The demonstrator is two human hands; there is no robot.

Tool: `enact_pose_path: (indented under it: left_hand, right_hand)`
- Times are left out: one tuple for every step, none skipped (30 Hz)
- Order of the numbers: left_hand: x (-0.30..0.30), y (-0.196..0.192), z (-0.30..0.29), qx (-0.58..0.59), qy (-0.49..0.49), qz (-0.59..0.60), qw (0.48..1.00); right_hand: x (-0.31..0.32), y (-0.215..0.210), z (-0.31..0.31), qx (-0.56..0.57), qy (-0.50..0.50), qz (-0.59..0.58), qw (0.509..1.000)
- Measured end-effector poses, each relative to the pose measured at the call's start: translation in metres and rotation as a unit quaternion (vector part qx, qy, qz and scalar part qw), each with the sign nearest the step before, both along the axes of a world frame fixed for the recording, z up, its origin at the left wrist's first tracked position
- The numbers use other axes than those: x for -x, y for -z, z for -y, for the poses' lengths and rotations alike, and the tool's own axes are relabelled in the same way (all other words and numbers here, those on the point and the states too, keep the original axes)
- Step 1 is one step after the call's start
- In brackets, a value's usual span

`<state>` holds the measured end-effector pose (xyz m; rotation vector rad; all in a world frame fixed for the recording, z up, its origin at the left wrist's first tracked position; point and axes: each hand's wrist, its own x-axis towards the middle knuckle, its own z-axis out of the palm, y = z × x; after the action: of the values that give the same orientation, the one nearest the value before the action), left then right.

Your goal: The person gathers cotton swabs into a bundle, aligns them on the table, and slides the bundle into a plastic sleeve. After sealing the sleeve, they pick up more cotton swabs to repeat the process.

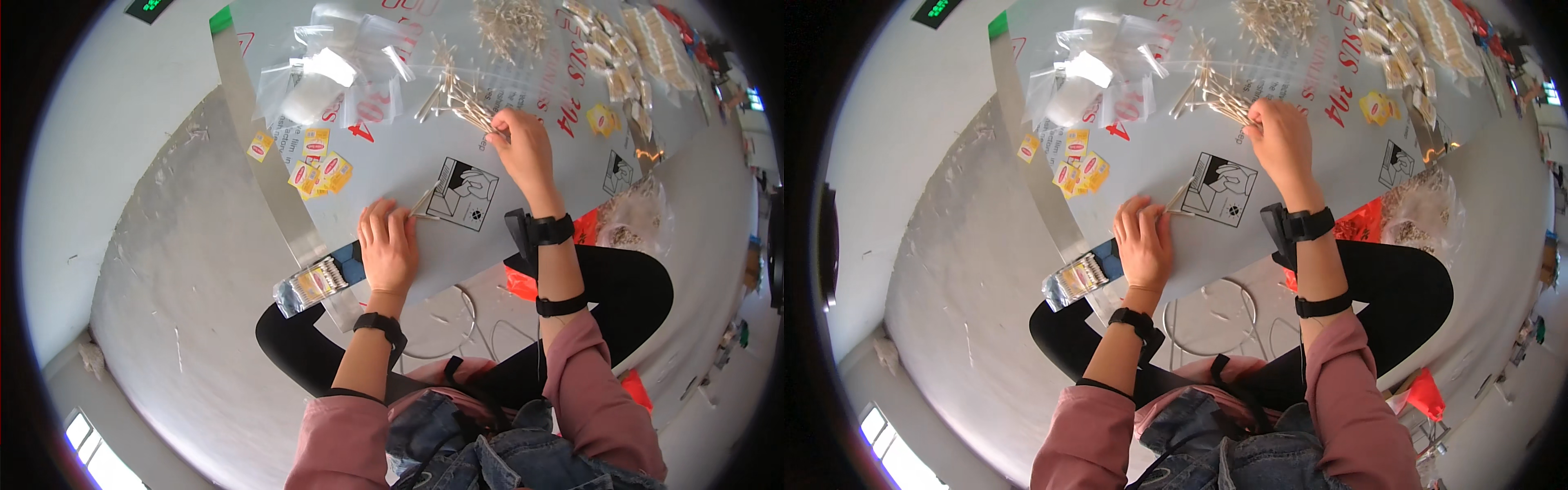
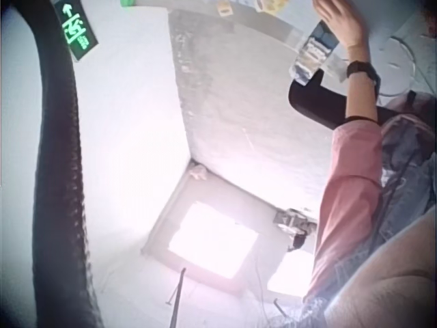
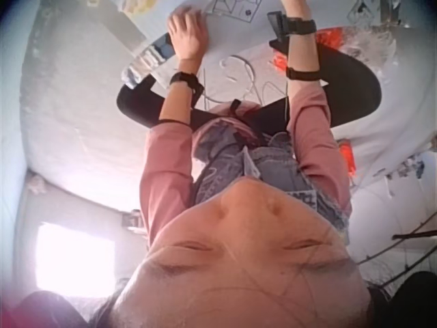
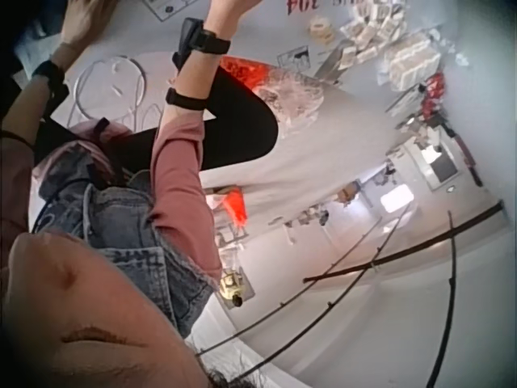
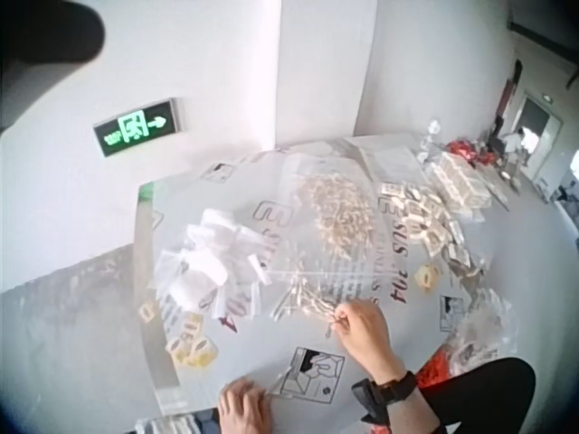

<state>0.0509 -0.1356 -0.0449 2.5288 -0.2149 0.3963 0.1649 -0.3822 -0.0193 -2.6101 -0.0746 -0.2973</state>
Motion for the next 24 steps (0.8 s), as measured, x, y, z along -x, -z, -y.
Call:
enact_pose_path:
  left_hand:
    - [0.0, 0.0, -0.001, 0.005, 0.001, 0.003, 1.0]
    - [0.0, 0.0, -0.002, 0.005, -0.002, 0.001, 1.0]
    - [0.0, 0.0, -0.002, 0.008, 0.0, 0.001, 1.0]
    - [0.0, 0.0, -0.001, 0.011, 0.002, 0.002, 1.0]
    - [0.0, 0.0, 0.0, 0.013, -0.001, -0.001, 1.0]
    - [0.0, 0.0, -0.001, 0.016, 0.001, 0.0, 1.0]
    - [0.0, 0.0, -0.001, 0.019, 0.003, 0.001, 1.0]
    - [0.0, 0.0, -0.001, 0.021, 0.0, 0.0, 1.0]
    - [0.0, 0.001, -0.001, 0.02, 0.002, 0.003, 1.0]
    - [0.0, 0.001, -0.001, 0.02, 0.003, 0.005, 1.0]
    - [0.0, 0.001, -0.002, 0.021, 0.0, 0.004, 1.0]
    - [0.0, 0.001, -0.002, 0.023, 0.003, 0.004, 1.0]
    - [-0.001, 0.001, -0.001, 0.024, 0.006, 0.005, 1.0]
    - [-0.001, 0.001, -0.001, 0.026, 0.003, 0.004, 1.0]
    - [-0.001, -0.001, -0.002, 0.025, 0.003, 0.005, 1.0]
    - [-0.001, 0.0, -0.002, 0.025, 0.004, 0.005, 1.0]
    - [0.0, 0.0, -0.003, 0.025, 0.002, 0.004, 1.0]
    - [-0.001, 0.001, -0.004, 0.025, 0.004, 0.014, 1.0]
    - [-0.001, 0.001, -0.005, 0.024, 0.005, 0.024, 0.999]
    - [-0.001, 0.001, -0.005, 0.023, 0.004, 0.024, 0.999]
    - [0.0, 0.001, -0.005, 0.025, 0.005, 0.012, 1.0]
    - [0.001, 0.002, -0.004, 0.027, 0.005, -0.001, 1.0]
    - [0.001, 0.002, -0.003, 0.025, 0.004, -0.003, 1.0]
    - [0.0, 0.002, -0.004, 0.025, 0.008, 0.002, 1.0]
  right_hand:
    - [-0.002, -0.002, -0.003, -0.021, -0.012, 0.003, 1.0]
    - [-0.003, -0.004, -0.006, -0.041, -0.023, 0.005, 0.999]
    - [-0.004, -0.004, -0.005, -0.04, -0.025, 0.003, 0.999]
    - [-0.005, -0.005, -0.004, -0.008, -0.025, 0.013, 1.0]
    - [-0.005, -0.005, -0.004, 0.024, -0.025, 0.022, 0.999]
    - [-0.007, -0.006, -0.003, 0.025, -0.028, 0.021, 0.999]
    - [-0.009, -0.006, -0.003, 0.04, -0.03, 0.036, 0.998]
    - [-0.009, -0.007, -0.002, 0.055, -0.033, 0.052, 0.997]
    - [-0.009, -0.008, -0.001, 0.056, -0.036, 0.051, 0.996]
    - [-0.01, -0.01, 0.0, 0.06, -0.026, 0.045, 0.997]
    - [-0.01, -0.012, 0.002, 0.065, -0.016, 0.039, 0.997]
    - [-0.01, -0.017, 0.003, 0.067, -0.02, 0.038, 0.997]
    - [-0.009, -0.022, 0.005, 0.06, -0.013, 0.044, 0.997]
    - [-0.009, -0.027, 0.008, 0.053, -0.007, 0.049, 0.997]
    - [-0.009, -0.036, 0.008, 0.053, -0.01, 0.049, 0.997]
    - [-0.009, -0.045, 0.009, 0.033, 0.0, 0.028, 0.999]
    - [-0.008, -0.051, 0.009, 0.012, 0.01, 0.007, 1.0]
    - [-0.01, -0.053, 0.01, 0.058, 0.019, -0.033, 0.998]
    - [-0.009, -0.055, 0.011, 0.057, 0.017, -0.033, 0.998]
    - [-0.004, -0.057, 0.011, 0.018, 0.033, -0.075, 0.996]
    - [0.001, -0.058, 0.011, -0.021, 0.049, -0.118, 0.992]
    - [0.006, -0.058, 0.009, -0.022, 0.047, -0.12, 0.991]
    - [0.011, -0.058, 0.007, -0.074, 0.023, -0.112, 0.991]
    - [0.015, -0.058, 0.002, -0.127, -0.001, -0.103, 0.986]
